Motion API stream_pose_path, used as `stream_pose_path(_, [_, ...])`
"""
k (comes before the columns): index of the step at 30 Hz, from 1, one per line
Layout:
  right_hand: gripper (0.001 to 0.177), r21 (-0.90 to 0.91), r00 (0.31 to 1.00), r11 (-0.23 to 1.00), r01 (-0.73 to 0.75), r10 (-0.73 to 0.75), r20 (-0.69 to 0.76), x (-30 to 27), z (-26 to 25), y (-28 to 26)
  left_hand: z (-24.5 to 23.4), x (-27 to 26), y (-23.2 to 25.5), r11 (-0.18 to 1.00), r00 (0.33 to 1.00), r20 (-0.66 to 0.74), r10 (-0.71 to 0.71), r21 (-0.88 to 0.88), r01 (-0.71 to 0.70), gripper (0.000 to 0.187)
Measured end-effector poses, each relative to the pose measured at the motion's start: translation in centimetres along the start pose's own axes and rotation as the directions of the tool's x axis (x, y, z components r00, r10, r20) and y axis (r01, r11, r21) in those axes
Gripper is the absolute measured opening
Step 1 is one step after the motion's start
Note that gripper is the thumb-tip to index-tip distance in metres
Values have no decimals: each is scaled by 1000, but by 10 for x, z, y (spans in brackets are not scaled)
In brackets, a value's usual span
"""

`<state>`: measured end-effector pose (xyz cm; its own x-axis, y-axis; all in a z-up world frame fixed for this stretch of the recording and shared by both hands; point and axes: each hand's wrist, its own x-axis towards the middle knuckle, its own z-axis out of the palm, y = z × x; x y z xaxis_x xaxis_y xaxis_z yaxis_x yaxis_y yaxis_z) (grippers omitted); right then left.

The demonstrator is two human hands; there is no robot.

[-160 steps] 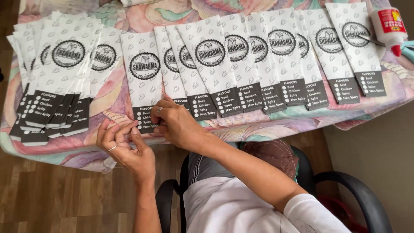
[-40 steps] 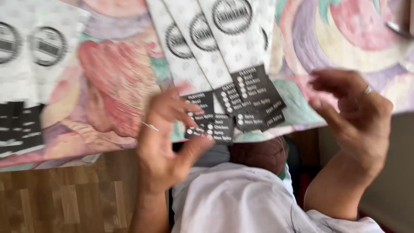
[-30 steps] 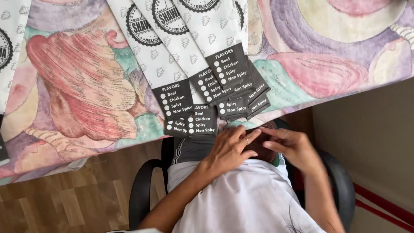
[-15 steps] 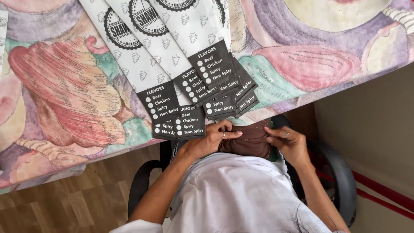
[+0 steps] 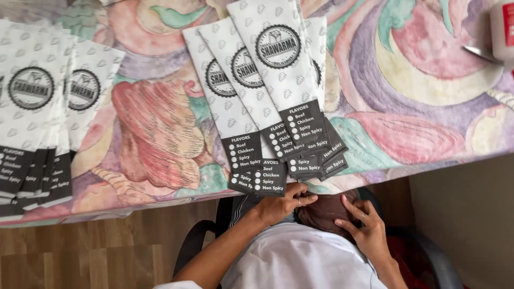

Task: The person applies glue to paper shawarma wrappers using a glue bottle and folds them by hand to assemble the final food packaging.

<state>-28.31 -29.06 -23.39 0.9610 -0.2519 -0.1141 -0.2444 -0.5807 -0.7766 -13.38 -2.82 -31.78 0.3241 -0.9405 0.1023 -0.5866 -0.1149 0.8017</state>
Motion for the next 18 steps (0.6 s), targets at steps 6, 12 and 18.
stream_pose_path(6, [62,261,999,964,-50,44,29,-1,-12,-13,-34,5,36,993,989,-142,-28,-116,11,66])
stream_pose_path(12, [89,-20,988,998,-51,48,-144,-13,18,24,-29,15,53,968,989,-128,-70,229,98,101])
stream_pose_path(18, [56,-22,984,1000,-3,-1,-177,-10,10,30,-10,15,38,967,911,-346,227,189,-169,54])
